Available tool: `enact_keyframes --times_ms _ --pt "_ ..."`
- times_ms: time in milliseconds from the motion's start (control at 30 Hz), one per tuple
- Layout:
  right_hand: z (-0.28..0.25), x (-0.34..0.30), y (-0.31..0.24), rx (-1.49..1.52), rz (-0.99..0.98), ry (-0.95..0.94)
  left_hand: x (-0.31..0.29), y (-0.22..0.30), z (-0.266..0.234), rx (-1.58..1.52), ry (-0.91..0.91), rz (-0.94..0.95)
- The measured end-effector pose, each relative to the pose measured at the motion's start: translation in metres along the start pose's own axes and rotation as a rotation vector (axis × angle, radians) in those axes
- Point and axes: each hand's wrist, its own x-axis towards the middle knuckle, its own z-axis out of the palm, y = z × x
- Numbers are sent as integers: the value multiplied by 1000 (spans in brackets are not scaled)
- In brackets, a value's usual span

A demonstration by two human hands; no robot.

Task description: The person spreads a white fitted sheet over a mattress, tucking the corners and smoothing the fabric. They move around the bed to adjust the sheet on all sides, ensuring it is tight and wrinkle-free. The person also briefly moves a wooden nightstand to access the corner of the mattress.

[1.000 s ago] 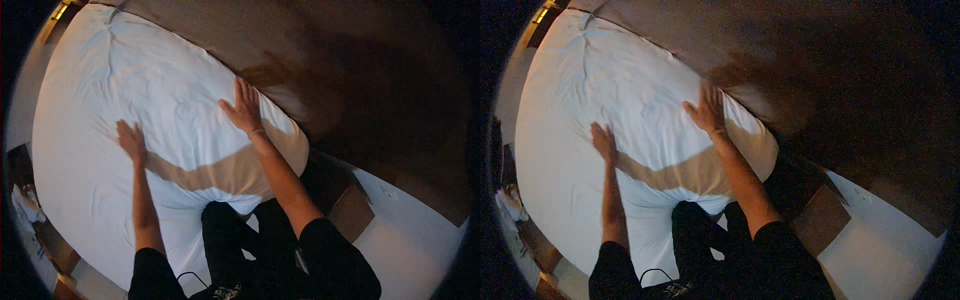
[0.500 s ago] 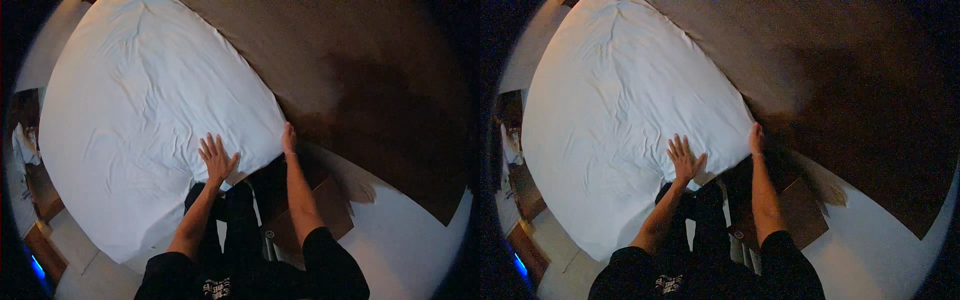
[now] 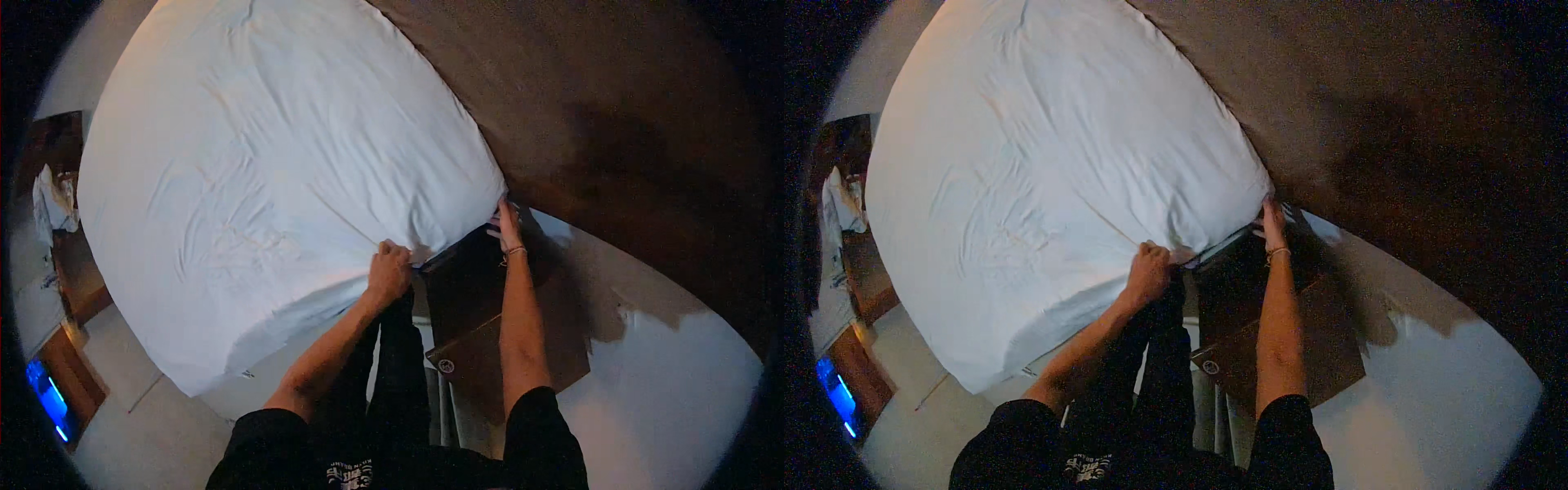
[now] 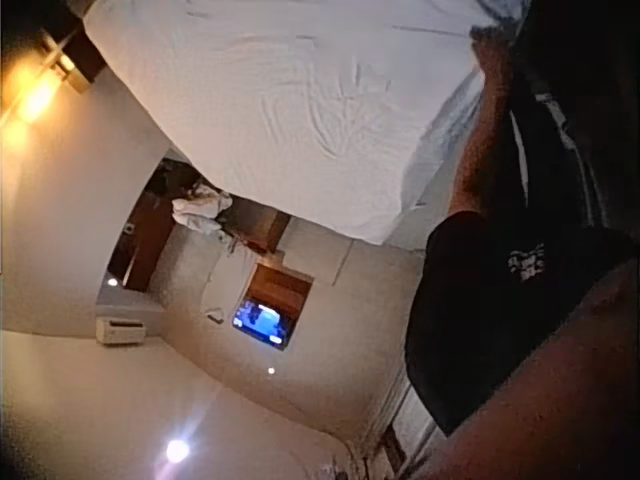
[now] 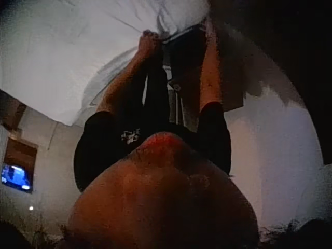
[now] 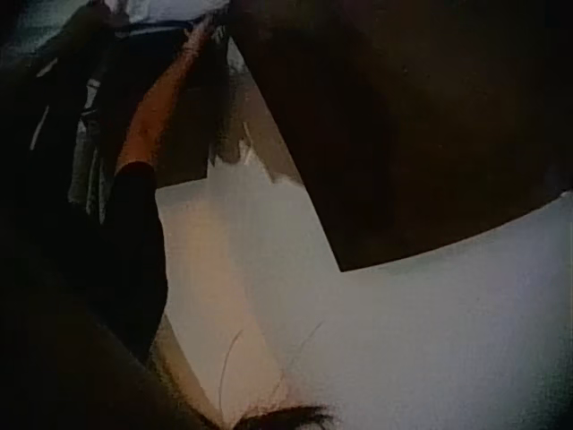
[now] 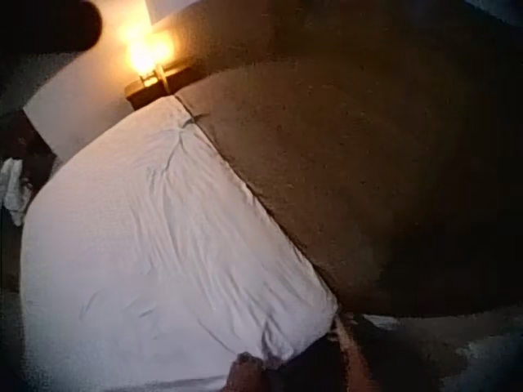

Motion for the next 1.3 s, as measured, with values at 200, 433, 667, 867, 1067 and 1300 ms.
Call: enact_keyframes --times_ms 200,433,667,867,1067,1300 --pt "-8 32 8 25 -153 107 8 7 -13 42 -12 123" --pt "-6 11 -29 62 -38 215 -2 4 -10 8 -3 72" --pt "-15 29 -19 373 131 343 -2 1 -10 -42 -55 6" --pt "-25 65 17 339 301 545 5 0 -24 60 -289 43" --pt "-18 24 10 -280 -226 446 19 -10 -30 214 51 -91" --pt "111 -63 -69 -840 -886 360 24 -14 13 60 -298 63"
